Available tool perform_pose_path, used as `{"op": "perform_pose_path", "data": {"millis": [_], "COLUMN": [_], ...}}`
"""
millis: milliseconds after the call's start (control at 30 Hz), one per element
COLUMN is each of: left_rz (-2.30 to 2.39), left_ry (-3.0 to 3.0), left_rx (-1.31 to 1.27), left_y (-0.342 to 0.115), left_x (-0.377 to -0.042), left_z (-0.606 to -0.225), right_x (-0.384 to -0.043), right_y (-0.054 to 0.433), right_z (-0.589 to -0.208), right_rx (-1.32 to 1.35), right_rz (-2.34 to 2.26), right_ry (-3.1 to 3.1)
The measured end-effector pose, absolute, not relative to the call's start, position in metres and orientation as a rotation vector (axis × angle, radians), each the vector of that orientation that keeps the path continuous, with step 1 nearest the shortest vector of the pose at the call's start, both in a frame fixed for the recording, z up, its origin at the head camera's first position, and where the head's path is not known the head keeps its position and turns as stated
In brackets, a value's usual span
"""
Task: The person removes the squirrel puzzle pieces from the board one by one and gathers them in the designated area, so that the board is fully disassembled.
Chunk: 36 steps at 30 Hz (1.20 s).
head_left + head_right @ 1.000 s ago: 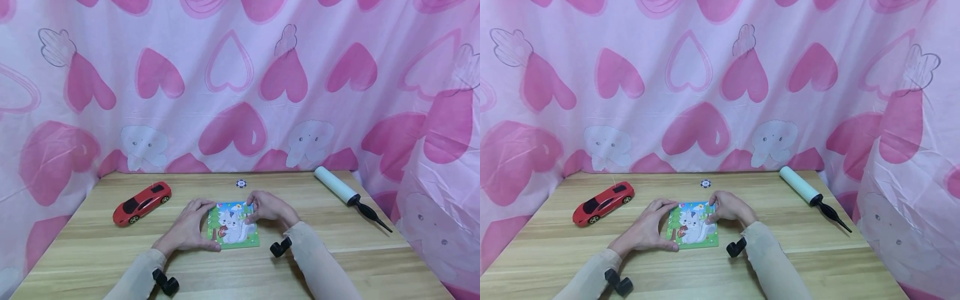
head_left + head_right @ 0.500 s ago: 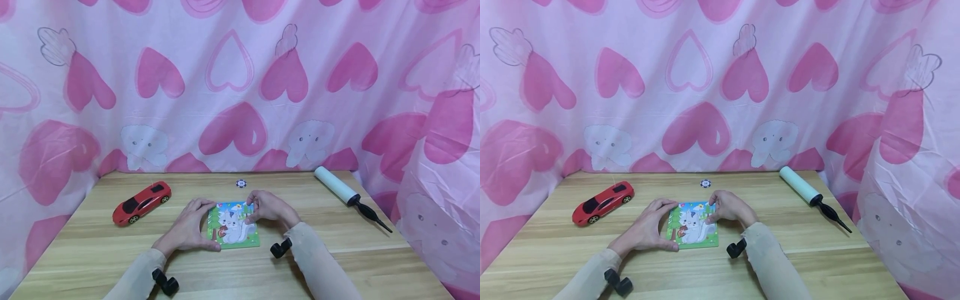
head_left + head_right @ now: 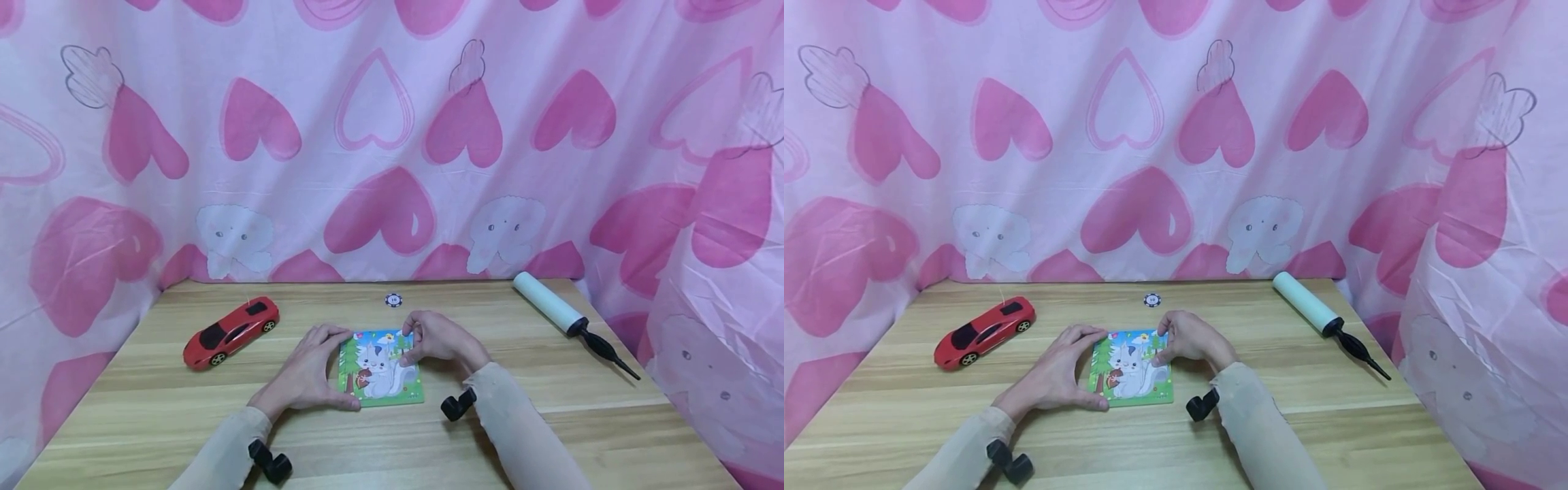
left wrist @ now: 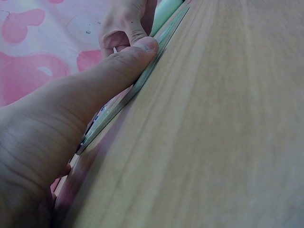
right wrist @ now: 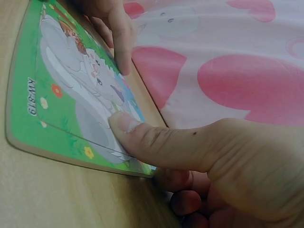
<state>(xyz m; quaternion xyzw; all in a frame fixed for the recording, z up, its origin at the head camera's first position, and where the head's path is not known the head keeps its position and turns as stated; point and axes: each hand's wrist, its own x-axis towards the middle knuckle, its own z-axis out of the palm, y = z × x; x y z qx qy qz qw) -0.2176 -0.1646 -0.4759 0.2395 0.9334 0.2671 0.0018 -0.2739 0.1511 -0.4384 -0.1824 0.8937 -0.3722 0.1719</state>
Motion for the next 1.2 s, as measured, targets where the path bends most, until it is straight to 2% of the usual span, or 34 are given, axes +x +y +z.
{"op": "perform_pose_path", "data": {"millis": [400, 1200], "left_rz": [0.863, 0.857], "left_ry": [2.919, 2.929], "left_rx": [0.744, 0.764], "left_y": [-0.1640, -0.1644], "left_x": [-0.2172, -0.2176], "left_z": [-0.4758, -0.4745], "right_x": [-0.2779, -0.2710], "right_y": [0.1514, 0.1465], "right_z": [-0.4369, -0.4309], "right_rx": [-0.601, -0.469], "right_rz": [-1.033, -0.991], "right_ry": [2.490, 2.583]}}
